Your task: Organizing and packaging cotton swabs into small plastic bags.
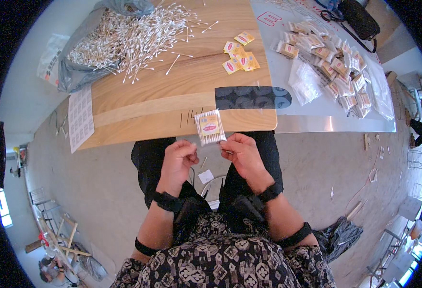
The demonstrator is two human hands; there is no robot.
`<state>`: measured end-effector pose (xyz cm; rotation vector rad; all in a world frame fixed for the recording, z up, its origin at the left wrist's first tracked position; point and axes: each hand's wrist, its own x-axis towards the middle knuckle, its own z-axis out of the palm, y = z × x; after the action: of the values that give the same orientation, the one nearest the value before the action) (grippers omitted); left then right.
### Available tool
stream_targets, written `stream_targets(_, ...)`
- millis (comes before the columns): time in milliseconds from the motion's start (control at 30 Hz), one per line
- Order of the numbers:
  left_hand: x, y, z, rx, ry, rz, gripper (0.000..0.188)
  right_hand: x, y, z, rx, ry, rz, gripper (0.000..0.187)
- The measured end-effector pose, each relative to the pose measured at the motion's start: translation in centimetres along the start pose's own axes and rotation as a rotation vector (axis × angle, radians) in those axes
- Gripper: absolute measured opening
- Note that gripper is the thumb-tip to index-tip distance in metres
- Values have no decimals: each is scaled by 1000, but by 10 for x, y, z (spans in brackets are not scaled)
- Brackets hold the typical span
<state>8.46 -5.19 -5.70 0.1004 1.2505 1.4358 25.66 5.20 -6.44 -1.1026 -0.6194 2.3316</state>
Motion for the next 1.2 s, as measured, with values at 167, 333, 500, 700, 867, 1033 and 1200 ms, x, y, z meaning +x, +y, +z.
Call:
stream_targets(167,-10,14,13,122,-56,34,34,-3,-1,-13,-101,-187,-154,14)
stream_targets(333,-28,20,50,184,-192,294,24,-10,-2,-10,-195,-306,-283,15)
stream_targets(500,-30,22,49,418,-292,559,18,-16,-12,3,-239,-266,-266,13)
stream_targets(700,-28,25,61,382,-220,453,21,-14,-12,-4,-216,-334,-129,6)
stream_targets(867,-17,3,49,341,-86,152,20,-12,3,3,-101,-245,-72,9)
stream_targets(1033,-17,-4,50,126,14,-15,14,-15,3,7,-147,-172,-60,13)
stream_targets(1200,-16,2,58,54,-94,-56,15,-19,-13,-3,-74,-224,-33,10)
